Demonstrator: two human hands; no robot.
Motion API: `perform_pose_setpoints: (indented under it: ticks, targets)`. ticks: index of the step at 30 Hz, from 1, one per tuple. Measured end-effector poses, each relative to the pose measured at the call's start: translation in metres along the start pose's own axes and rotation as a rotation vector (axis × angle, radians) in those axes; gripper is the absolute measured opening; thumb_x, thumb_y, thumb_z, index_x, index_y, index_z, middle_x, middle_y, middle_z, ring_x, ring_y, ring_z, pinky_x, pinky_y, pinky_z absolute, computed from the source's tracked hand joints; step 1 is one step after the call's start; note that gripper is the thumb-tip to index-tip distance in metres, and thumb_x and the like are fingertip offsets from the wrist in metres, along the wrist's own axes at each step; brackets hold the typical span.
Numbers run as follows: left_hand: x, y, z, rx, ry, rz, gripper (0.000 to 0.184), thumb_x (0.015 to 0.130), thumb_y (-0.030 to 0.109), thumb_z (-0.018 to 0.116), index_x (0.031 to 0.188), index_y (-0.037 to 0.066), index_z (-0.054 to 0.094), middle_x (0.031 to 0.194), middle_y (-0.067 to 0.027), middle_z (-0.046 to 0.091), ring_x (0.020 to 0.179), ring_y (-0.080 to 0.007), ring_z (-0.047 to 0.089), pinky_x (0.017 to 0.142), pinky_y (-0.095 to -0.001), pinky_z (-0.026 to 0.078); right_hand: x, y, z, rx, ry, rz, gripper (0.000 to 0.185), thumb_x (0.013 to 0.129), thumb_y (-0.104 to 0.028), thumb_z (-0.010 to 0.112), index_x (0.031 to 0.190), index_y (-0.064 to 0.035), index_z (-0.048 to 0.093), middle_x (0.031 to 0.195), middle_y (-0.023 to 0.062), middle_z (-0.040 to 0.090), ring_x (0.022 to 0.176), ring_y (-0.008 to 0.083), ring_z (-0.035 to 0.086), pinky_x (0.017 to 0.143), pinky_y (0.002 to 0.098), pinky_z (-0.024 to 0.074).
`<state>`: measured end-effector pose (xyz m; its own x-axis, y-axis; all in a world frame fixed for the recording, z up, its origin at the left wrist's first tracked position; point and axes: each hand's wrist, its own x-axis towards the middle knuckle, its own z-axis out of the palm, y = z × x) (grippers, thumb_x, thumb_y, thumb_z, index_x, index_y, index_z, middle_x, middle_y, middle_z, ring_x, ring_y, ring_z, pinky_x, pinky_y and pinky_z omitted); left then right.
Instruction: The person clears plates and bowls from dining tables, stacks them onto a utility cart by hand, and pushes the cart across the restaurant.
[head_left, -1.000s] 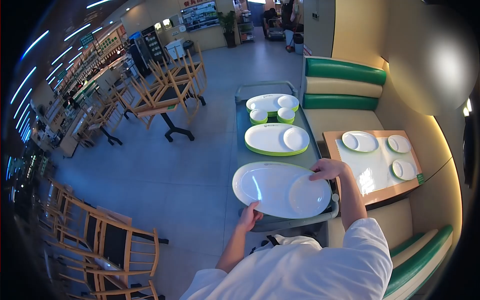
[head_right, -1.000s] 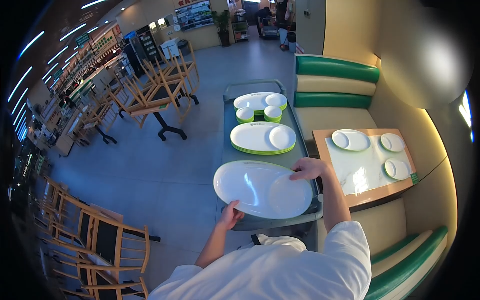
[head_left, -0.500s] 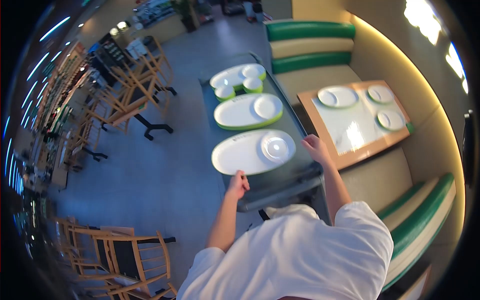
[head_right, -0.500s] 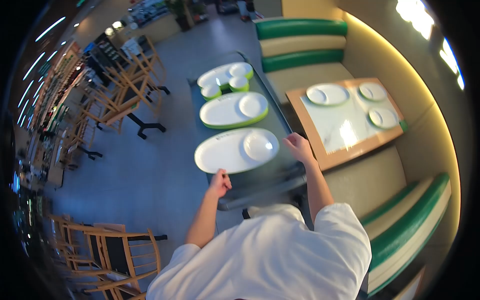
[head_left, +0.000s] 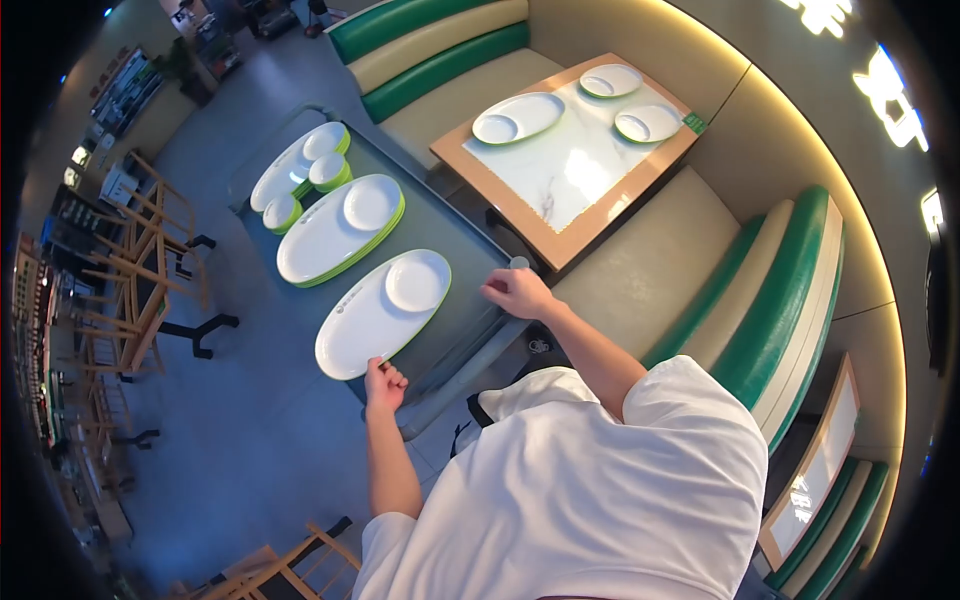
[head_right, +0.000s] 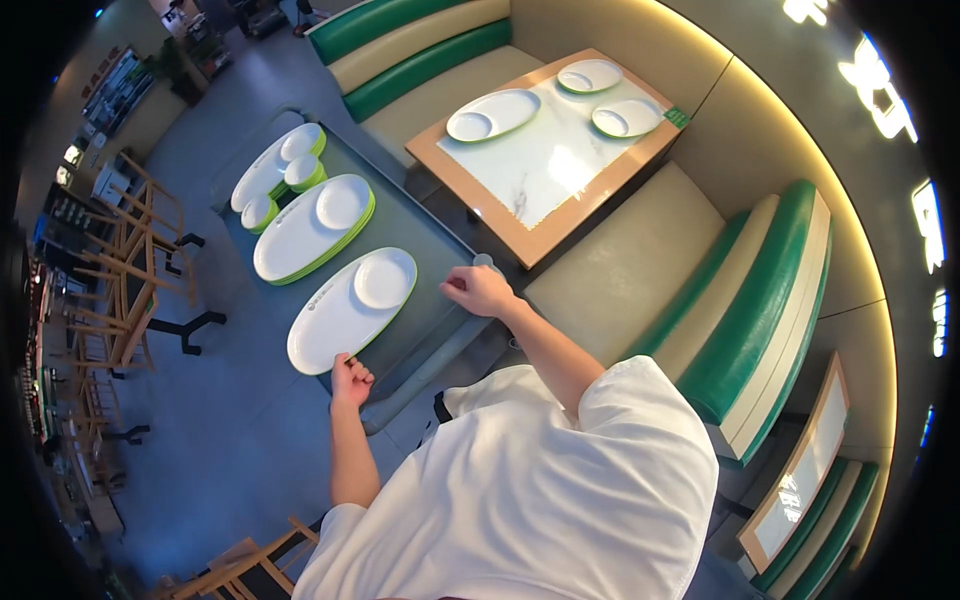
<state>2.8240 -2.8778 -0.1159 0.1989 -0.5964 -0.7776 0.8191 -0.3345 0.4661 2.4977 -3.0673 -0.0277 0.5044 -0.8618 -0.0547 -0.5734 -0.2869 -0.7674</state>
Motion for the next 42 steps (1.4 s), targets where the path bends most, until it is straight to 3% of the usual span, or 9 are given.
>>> perform_pose_setpoints:
  ticks: [9, 15, 19, 28, 31, 33, 38, 40, 42]
  targets:
    - [-0.008, 0.0, -0.002, 0.055, 0.084, -0.003, 0.029, 0.095, 0.034, 0.057, 0.077, 0.016, 0.044, 0.054, 0.0039, 0.023, 0.049, -0.0127, 0.026, 0.054, -0.0318, 0.027, 0.011, 0.004, -0.012, 0.162, -0.171, 0.032, 0.031, 0.096, -0.034, 0.067, 0.1, -0.0034, 0.073, 0.09, 0.0104, 0.077, 0.085, 0.0244, 0.074, 0.077, 0.0379, 0.0573]
    - [0.004, -0.001, -0.005, 0.098, 0.314, -0.039, 0.029, 0.094, 0.031, 0.066, 0.081, 0.013, 0.048, 0.054, 0.0034, 0.022, 0.049, -0.0128, 0.024, 0.053, -0.0313, 0.026, 0.064, 0.065, -0.052, 0.983, -0.308, 0.415, 0.027, 0.103, -0.029, 0.062, 0.115, -0.0052, 0.066, 0.097, 0.0062, 0.069, 0.079, 0.0121, 0.068, 0.068, 0.0297, 0.0585]
    - [0.004, -0.003, 0.006, 0.145, 0.533, -0.005, 0.031, 0.093, 0.032, 0.07, 0.083, 0.012, 0.049, 0.053, 0.0032, 0.026, 0.049, -0.0127, 0.03, 0.05, -0.0312, 0.029, 0.133, 0.159, -0.056, 0.713, -0.163, 0.343, 0.029, 0.1, -0.032, 0.065, 0.107, -0.0043, 0.069, 0.089, 0.006, 0.072, 0.071, 0.0143, 0.068, 0.06, 0.0304, 0.0548]
    - [-0.005, 0.008, 0.044, 0.288, 0.903, -0.045, 0.034, 0.092, 0.039, 0.072, 0.088, 0.009, 0.056, 0.056, 0.0014, 0.037, 0.048, -0.013, 0.041, 0.048, -0.0308, 0.036, 0.355, 0.279, -0.074, 0.445, -0.049, 0.673, 0.054, 0.094, -0.052, 0.066, 0.108, -0.0006, 0.07, 0.088, 0.0106, 0.075, 0.064, 0.018, 0.07, 0.046, 0.0333, 0.0469]
    - [-0.043, -0.002, 0.077, 0.471, 1.095, 0.007, 0.036, 0.093, 0.04, 0.073, 0.092, 0.006, 0.06, 0.061, -0.0007, 0.045, 0.053, -0.0147, 0.045, 0.05, -0.0335, 0.038, 0.42, 0.29, -0.075, 0.668, 0.05, 0.856, 0.063, 0.093, -0.059, 0.066, 0.107, 0.0023, 0.069, 0.089, 0.0159, 0.075, 0.062, 0.0236, 0.072, 0.044, 0.0343, 0.0457]
    - [-0.073, -0.026, 0.085, 1.104, 1.203, 0.517, 0.036, 0.095, 0.038, 0.072, 0.094, 0.003, 0.062, 0.068, -0.0039, 0.054, 0.06, -0.016, 0.05, 0.056, -0.0349, 0.041, 0.446, 0.298, -0.068, 0.751, 0.1, 0.929, 0.065, 0.093, -0.06, 0.065, 0.108, 0.0037, 0.067, 0.088, 0.0177, 0.074, 0.059, 0.025, 0.071, 0.043, 0.0351, 0.0438]
    - [-0.119, -0.084, 0.107, 1.074, 1.231, 0.55, 0.027, 0.097, 0.026, 0.069, 0.091, 0.0, 0.063, 0.077, -0.0076, 0.062, 0.069, -0.0197, 0.055, 0.068, -0.0356, 0.047, 0.465, 0.321, -0.051, 0.831, 0.2, 1.004, 0.049, 0.095, -0.045, 0.069, 0.1, 0.0029, 0.065, 0.083, 0.0165, 0.072, 0.057, 0.0259, 0.068, 0.047, 0.0399, 0.0541]
    - [-0.118, -0.098, 0.128, 1.456, 1.228, 0.647, 0.026, 0.098, 0.025, 0.065, 0.086, 0.002, 0.067, 0.076, -0.0095, 0.066, 0.072, -0.0264, 0.06, 0.081, -0.0404, 0.048, 0.469, 0.325, -0.058, 0.779, 0.123, 1.015, 0.041, 0.096, -0.039, 0.069, 0.098, 0.0021, 0.065, 0.082, 0.0157, 0.071, 0.06, 0.0269, 0.069, 0.054, 0.0412, 0.0592]
    - [-0.109, -0.098, 0.141, 1.419, 1.245, 0.563, 0.028, 0.098, 0.027, 0.062, 0.083, 0.004, 0.069, 0.075, -0.0098, 0.067, 0.074, -0.0287, 0.061, 0.088, -0.042, 0.045, 0.472, 0.329, -0.06, 0.878, 0.129, 0.994, 0.036, 0.098, -0.03, 0.065, 0.095, 0.0061, 0.066, 0.083, 0.0169, 0.072, 0.064, 0.028, 0.072, 0.056, 0.0412, 0.0605]
